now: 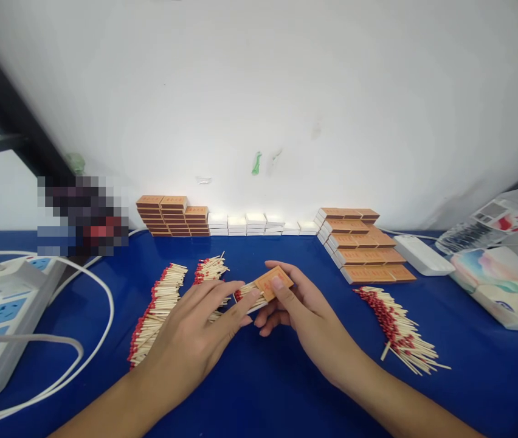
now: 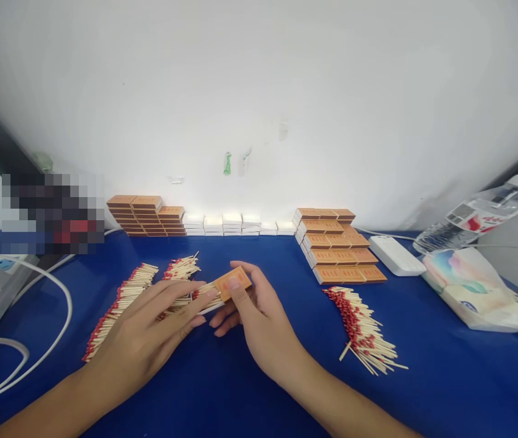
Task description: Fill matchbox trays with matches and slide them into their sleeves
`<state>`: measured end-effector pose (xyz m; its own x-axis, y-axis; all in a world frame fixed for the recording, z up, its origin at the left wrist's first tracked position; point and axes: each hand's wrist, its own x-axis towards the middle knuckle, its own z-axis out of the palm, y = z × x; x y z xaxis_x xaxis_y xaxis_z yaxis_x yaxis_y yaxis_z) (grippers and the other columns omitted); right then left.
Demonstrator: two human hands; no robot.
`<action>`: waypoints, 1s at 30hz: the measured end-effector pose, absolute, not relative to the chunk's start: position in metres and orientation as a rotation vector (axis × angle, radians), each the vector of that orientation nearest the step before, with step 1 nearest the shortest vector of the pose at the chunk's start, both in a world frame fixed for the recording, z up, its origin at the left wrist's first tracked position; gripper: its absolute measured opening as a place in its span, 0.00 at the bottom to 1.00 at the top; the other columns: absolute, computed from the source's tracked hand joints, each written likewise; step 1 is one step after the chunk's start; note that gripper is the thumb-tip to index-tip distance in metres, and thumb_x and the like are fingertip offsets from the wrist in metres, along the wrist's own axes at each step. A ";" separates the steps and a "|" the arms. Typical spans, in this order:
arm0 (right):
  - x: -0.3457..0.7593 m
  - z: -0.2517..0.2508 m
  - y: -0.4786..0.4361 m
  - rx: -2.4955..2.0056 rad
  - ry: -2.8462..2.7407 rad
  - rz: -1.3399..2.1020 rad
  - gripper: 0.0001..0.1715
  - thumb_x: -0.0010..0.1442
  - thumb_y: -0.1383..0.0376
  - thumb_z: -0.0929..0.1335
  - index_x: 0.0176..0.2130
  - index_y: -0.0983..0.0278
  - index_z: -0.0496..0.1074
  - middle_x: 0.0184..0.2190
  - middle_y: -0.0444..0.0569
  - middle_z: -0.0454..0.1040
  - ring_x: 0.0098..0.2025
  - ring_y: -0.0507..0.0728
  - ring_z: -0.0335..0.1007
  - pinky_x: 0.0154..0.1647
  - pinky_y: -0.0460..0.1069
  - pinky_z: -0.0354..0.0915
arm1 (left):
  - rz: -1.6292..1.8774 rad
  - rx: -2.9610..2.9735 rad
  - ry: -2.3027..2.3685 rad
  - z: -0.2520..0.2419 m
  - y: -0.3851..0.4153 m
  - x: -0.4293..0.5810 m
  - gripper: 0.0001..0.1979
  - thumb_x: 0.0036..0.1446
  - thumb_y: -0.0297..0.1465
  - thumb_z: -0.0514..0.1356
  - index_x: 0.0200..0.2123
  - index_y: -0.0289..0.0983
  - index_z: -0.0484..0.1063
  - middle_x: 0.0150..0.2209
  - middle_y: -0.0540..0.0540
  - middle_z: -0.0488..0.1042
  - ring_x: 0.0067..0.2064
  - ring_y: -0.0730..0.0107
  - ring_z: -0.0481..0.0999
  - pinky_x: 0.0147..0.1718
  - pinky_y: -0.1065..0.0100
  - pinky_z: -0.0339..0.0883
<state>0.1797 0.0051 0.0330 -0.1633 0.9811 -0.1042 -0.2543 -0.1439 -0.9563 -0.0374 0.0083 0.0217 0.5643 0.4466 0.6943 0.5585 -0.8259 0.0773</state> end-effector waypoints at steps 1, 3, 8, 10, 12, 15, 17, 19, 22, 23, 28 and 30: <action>0.180 0.033 0.005 -1.023 -1.038 1.527 0.41 0.65 0.41 0.75 0.63 0.62 0.65 0.32 0.44 0.78 0.30 0.57 0.79 0.31 0.53 0.78 | -1.112 -2.646 -0.865 0.022 0.008 -0.037 0.22 0.70 0.21 0.63 0.64 0.38 0.75 0.54 0.39 0.81 0.53 0.58 0.81 0.50 0.55 0.79; 0.180 0.033 0.005 -1.024 -1.020 1.521 0.40 0.64 0.42 0.76 0.61 0.62 0.65 0.32 0.44 0.78 0.30 0.57 0.79 0.30 0.53 0.77 | -1.129 -2.643 -0.885 0.023 0.007 -0.037 0.21 0.71 0.21 0.63 0.64 0.38 0.75 0.53 0.39 0.80 0.52 0.59 0.81 0.48 0.56 0.78; 0.179 0.032 0.003 -1.034 -0.974 1.482 0.36 0.64 0.41 0.75 0.57 0.61 0.68 0.32 0.45 0.79 0.29 0.57 0.79 0.29 0.52 0.76 | -1.160 -2.623 -0.890 0.023 0.005 -0.036 0.21 0.71 0.21 0.62 0.65 0.37 0.75 0.53 0.39 0.79 0.53 0.59 0.80 0.49 0.56 0.77; 0.179 0.031 0.002 -1.049 -0.948 1.491 0.35 0.64 0.42 0.75 0.56 0.61 0.69 0.31 0.45 0.79 0.29 0.58 0.79 0.29 0.52 0.76 | -1.160 -2.623 -0.888 0.022 0.005 -0.037 0.21 0.71 0.20 0.62 0.64 0.37 0.75 0.53 0.39 0.79 0.52 0.60 0.79 0.49 0.57 0.76; 0.178 0.031 0.002 -1.057 -0.935 1.493 0.34 0.64 0.42 0.75 0.56 0.61 0.68 0.30 0.45 0.79 0.28 0.58 0.79 0.29 0.52 0.76 | -1.132 -2.621 -0.886 0.021 0.005 -0.038 0.21 0.70 0.20 0.63 0.63 0.36 0.75 0.53 0.38 0.78 0.52 0.59 0.78 0.48 0.57 0.76; 0.177 0.031 0.000 -1.061 -0.941 1.484 0.35 0.64 0.41 0.74 0.56 0.60 0.66 0.31 0.44 0.79 0.28 0.58 0.80 0.28 0.53 0.76 | -1.130 -2.618 -0.879 0.021 0.005 -0.037 0.21 0.70 0.20 0.63 0.63 0.36 0.75 0.53 0.38 0.79 0.51 0.59 0.78 0.47 0.56 0.76; 0.175 0.031 -0.001 -1.065 -0.947 1.493 0.37 0.65 0.39 0.73 0.58 0.59 0.65 0.33 0.44 0.79 0.28 0.59 0.80 0.27 0.53 0.76 | -1.164 -2.629 -0.869 0.022 0.005 -0.036 0.21 0.70 0.20 0.63 0.63 0.37 0.75 0.53 0.39 0.79 0.51 0.60 0.78 0.48 0.57 0.76; 0.174 0.031 -0.003 -1.061 -0.959 1.512 0.40 0.64 0.37 0.73 0.59 0.59 0.64 0.34 0.45 0.80 0.29 0.59 0.81 0.28 0.53 0.76 | -1.194 -2.633 -0.854 0.022 0.005 -0.035 0.21 0.70 0.20 0.64 0.63 0.37 0.76 0.52 0.39 0.80 0.52 0.61 0.79 0.49 0.57 0.77; 0.170 0.031 -0.009 -1.040 -1.003 1.521 0.43 0.65 0.34 0.71 0.62 0.58 0.63 0.34 0.46 0.80 0.31 0.60 0.81 0.28 0.54 0.77 | -1.231 -2.610 -0.840 0.021 0.003 -0.035 0.21 0.69 0.22 0.66 0.63 0.35 0.75 0.53 0.39 0.82 0.54 0.59 0.79 0.54 0.56 0.77; 0.169 0.031 -0.012 -1.033 -1.024 1.523 0.43 0.66 0.34 0.70 0.64 0.59 0.62 0.34 0.46 0.79 0.31 0.60 0.81 0.29 0.53 0.77 | -1.240 -2.607 -0.837 0.021 0.003 -0.035 0.21 0.68 0.22 0.67 0.63 0.35 0.75 0.53 0.39 0.82 0.55 0.58 0.79 0.55 0.55 0.76; 0.164 0.034 -0.022 -1.029 -1.147 1.581 0.44 0.71 0.36 0.67 0.71 0.58 0.63 0.35 0.48 0.79 0.34 0.59 0.79 0.33 0.53 0.77 | -1.303 -2.628 -0.938 0.025 0.002 -0.035 0.25 0.70 0.32 0.68 0.66 0.33 0.71 0.51 0.42 0.84 0.50 0.63 0.80 0.54 0.59 0.75; 0.165 0.036 -0.022 -1.035 -1.201 1.566 0.41 0.71 0.37 0.68 0.69 0.58 0.68 0.37 0.49 0.79 0.34 0.58 0.78 0.34 0.53 0.77 | -1.356 -2.626 -0.929 0.027 0.001 -0.033 0.25 0.68 0.36 0.69 0.64 0.34 0.72 0.48 0.43 0.84 0.48 0.64 0.80 0.52 0.59 0.76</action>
<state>0.1650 -0.0223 0.0357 -0.2635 0.9595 -0.0998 -0.1527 -0.1437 -0.9778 -0.0333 0.0015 0.0269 0.4376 0.4890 0.7546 0.5270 -0.8194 0.2254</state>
